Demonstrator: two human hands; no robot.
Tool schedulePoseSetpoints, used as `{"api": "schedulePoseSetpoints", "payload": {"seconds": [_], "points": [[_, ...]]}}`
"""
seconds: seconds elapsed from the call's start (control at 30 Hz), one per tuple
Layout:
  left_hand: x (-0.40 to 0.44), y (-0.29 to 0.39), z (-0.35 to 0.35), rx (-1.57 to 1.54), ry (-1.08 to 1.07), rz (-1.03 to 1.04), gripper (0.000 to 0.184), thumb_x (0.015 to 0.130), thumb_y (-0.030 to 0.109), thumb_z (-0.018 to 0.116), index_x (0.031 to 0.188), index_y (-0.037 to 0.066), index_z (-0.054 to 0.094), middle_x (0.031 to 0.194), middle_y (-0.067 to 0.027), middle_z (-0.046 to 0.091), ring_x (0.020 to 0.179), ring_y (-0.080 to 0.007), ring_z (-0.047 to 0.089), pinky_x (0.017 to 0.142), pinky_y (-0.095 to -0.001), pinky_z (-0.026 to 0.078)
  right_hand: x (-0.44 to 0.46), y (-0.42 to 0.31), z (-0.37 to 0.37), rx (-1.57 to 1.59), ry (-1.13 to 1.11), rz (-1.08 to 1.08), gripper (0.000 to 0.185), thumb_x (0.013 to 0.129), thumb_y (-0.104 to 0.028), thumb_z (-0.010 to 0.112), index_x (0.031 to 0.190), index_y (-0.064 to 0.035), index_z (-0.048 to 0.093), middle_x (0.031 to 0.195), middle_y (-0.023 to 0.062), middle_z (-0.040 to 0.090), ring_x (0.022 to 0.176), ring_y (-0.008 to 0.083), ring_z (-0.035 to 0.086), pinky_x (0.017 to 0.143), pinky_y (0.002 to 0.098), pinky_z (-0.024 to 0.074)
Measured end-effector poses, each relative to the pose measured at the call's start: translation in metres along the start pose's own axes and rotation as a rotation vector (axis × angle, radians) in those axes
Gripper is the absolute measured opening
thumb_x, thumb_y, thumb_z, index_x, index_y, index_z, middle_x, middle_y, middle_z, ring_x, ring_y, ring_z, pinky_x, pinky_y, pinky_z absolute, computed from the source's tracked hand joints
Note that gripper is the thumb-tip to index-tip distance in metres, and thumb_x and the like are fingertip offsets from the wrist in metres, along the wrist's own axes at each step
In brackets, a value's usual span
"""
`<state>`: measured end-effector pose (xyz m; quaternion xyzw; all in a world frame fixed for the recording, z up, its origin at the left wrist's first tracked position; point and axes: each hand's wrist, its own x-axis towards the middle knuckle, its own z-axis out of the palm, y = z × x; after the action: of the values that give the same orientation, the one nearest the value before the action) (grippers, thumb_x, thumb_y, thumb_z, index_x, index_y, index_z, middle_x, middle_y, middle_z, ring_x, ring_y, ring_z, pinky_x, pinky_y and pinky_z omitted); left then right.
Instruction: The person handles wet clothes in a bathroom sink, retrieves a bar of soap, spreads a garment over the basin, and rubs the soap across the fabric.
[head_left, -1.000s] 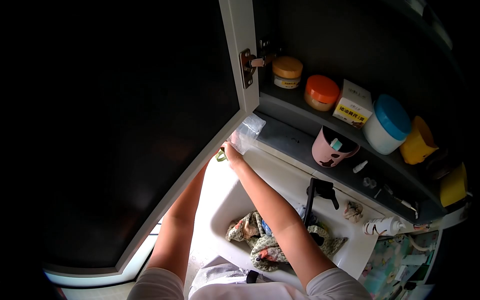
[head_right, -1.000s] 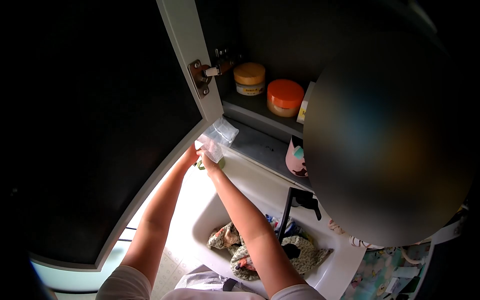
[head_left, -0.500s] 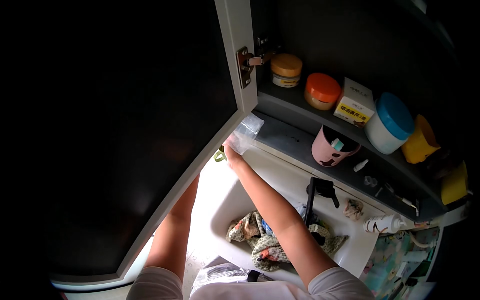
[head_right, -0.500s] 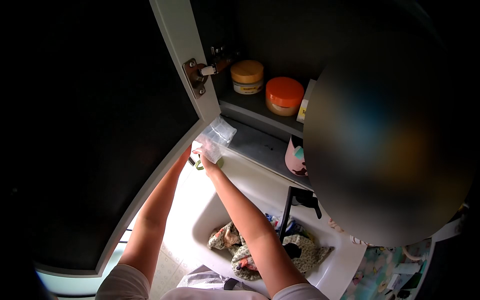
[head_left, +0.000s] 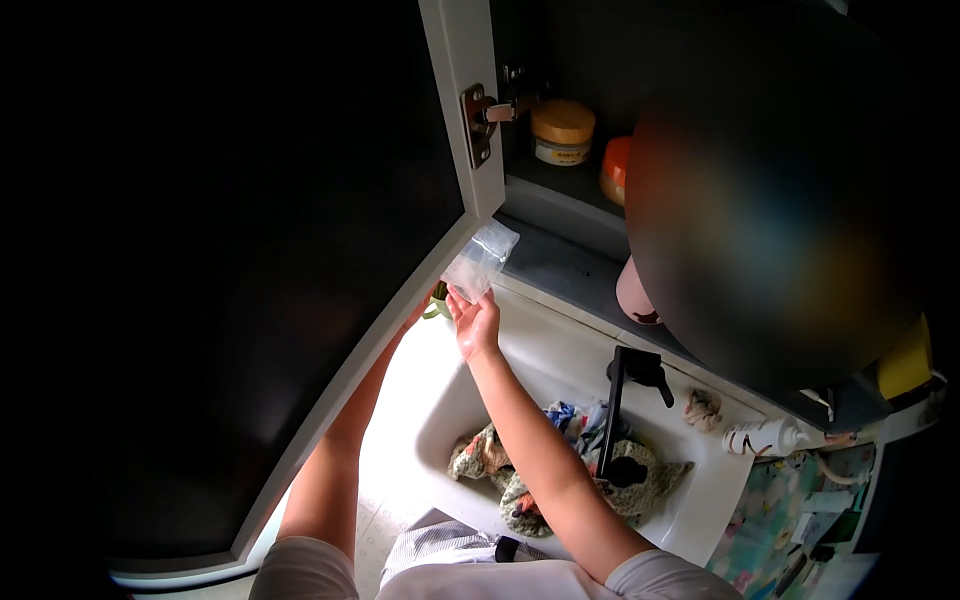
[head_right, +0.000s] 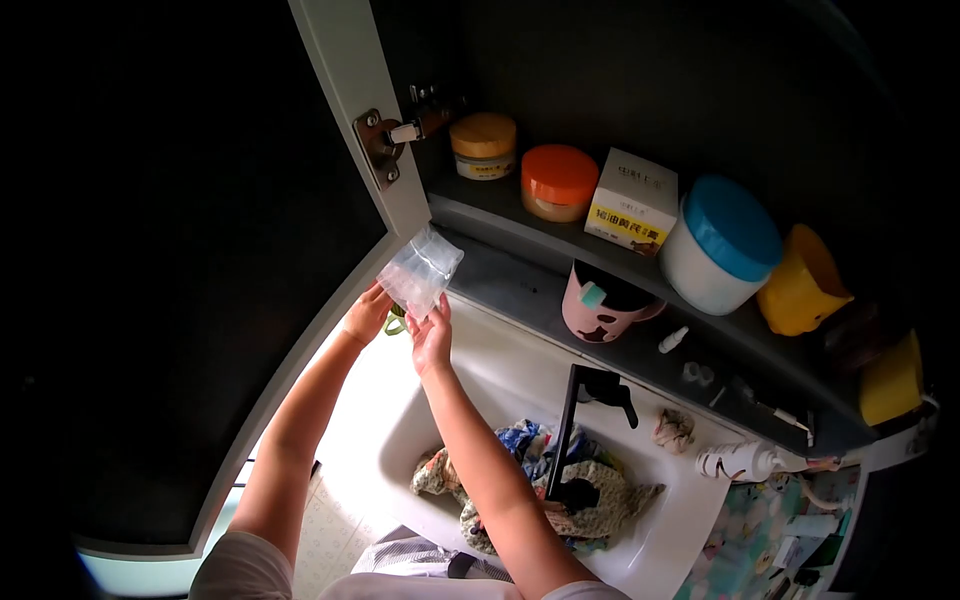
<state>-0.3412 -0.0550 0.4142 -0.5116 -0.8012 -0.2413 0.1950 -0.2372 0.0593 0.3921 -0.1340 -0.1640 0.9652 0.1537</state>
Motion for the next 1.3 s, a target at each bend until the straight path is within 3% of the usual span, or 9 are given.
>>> {"api": "schedulePoseSetpoints", "payload": {"seconds": [0.1, 0.23, 0.3, 0.47, 0.6, 0.7, 0.8, 0.97, 1.3], "points": [[0.001, 0.013, -0.016, -0.016, 0.003, 0.093, 0.023, 0.078, 0.005, 0.065, 0.102, 0.004, 0.066, 0.114, -0.0131, 0.062, 0.112, -0.0347, 0.055, 0.094, -0.0411, 0.046, 0.016, -0.003, 0.005, -0.065, -0.067, -0.034, 0.044, 0.092, -0.033, 0.053, 0.130, -0.0107, 0.046, 0.124, 0.0053, 0.056, 0.114, 0.0184, 0.054, 0.096, 0.0293, 0.0442], [0.001, 0.042, -0.032, -0.258, 0.018, -0.089, 0.030, 0.075, 0.007, 0.069, 0.105, 0.006, 0.067, 0.114, -0.0097, 0.064, 0.114, -0.0319, 0.056, 0.099, -0.0427, 0.044, 0.013, -0.009, 0.019, -0.170, -0.069, -0.022, 0.034, 0.091, -0.027, 0.055, 0.120, -0.0085, 0.053, 0.115, 0.0069, 0.060, 0.104, 0.0165, 0.059, 0.086, 0.0289, 0.0495], [-0.008, 0.050, -0.034, -0.041, 0.098, 0.117, 0.031, 0.074, 0.008, 0.070, 0.106, 0.009, 0.067, 0.115, -0.0075, 0.064, 0.114, -0.0298, 0.056, 0.101, -0.0439, 0.043, -0.001, -0.008, 0.017, -0.100, 0.037, 0.037, 0.029, 0.091, -0.022, 0.057, 0.116, -0.0079, 0.056, 0.112, 0.0076, 0.060, 0.103, 0.0156, 0.059, 0.084, 0.0294, 0.0505], [-0.041, 0.106, -0.051, 0.006, 0.084, 0.078, 0.041, 0.070, -0.001, 0.068, 0.109, 0.010, 0.067, 0.124, -0.0116, 0.059, 0.124, -0.0340, 0.049, 0.102, -0.0416, 0.043, -0.086, -0.019, 0.010, -0.030, 0.135, 0.059, 0.032, 0.088, -0.012, 0.061, 0.118, -0.0070, 0.055, 0.115, 0.0057, 0.059, 0.105, 0.0173, 0.057, 0.088, 0.0312, 0.0484], [-0.096, 0.172, -0.048, -0.484, 0.037, -0.340, 0.057, 0.066, -0.012, 0.069, 0.117, 0.013, 0.065, 0.144, -0.0138, 0.040, 0.132, -0.0319, 0.041, 0.103, -0.0393, 0.042, -0.171, -0.028, -0.035, -0.005, 0.204, 0.176, 0.033, 0.088, -0.014, 0.061, 0.120, -0.0072, 0.055, 0.118, 0.0061, 0.059, 0.107, 0.0180, 0.057, 0.091, 0.0320, 0.0471], [-0.129, 0.220, -0.041, -1.684, -0.171, -0.832, 0.084, 0.075, -0.016, 0.059, 0.148, 0.016, 0.029, 0.140, -0.0106, 0.043, 0.126, -0.0214, 0.046, 0.097, -0.0340, 0.046, -0.227, -0.029, -0.083, 0.010, 0.242, 0.169, 0.033, 0.087, -0.015, 0.062, 0.119, -0.0070, 0.057, 0.113, 0.0060, 0.061, 0.102, 0.0173, 0.059, 0.088, 0.0313, 0.0484], [-0.165, 0.260, 0.001, -1.811, -0.183, -1.133, 0.074, 0.088, -0.003, 0.056, 0.150, 0.013, 0.019, 0.130, -0.0141, 0.051, 0.116, -0.0217, 0.052, 0.094, -0.0325, 0.046, -0.270, -0.039, -0.136, 0.042, 0.358, 0.120, 0.032, 0.088, -0.017, 0.061, 0.119, -0.0073, 0.059, 0.109, 0.0039, 0.063, 0.101, 0.0154, 0.060, 0.086, 0.0290, 0.0478], [-0.156, 0.315, 0.045, -1.901, -0.240, -1.178, 0.029, 0.094, 0.011, 0.056, 0.120, 0.002, 0.049, 0.114, -0.0088, 0.059, 0.106, -0.0178, 0.057, 0.090, -0.0321, 0.048, -0.319, -0.068, -0.141, -0.066, 0.440, -0.077, 0.032, 0.089, -0.020, 0.062, 0.118, -0.0074, 0.059, 0.112, 0.0051, 0.062, 0.103, 0.0173, 0.059, 0.091, 0.0315, 0.0456], [-0.117, 0.365, 0.117, -2.011, -0.219, -1.224, 0.020, 0.097, 0.017, 0.049, 0.113, 0.006, 0.054, 0.106, -0.0090, 0.062, 0.098, -0.0227, 0.061, 0.086, -0.0389, 0.050, -0.325, -0.123, -0.183, 0.049, 0.430, -0.139, 0.034, 0.096, -0.030, 0.049, 0.118, -0.0038, 0.053, 0.115, 0.0082, 0.059, 0.107, 0.0228, 0.058, 0.095, 0.0390, 0.0465]]}}
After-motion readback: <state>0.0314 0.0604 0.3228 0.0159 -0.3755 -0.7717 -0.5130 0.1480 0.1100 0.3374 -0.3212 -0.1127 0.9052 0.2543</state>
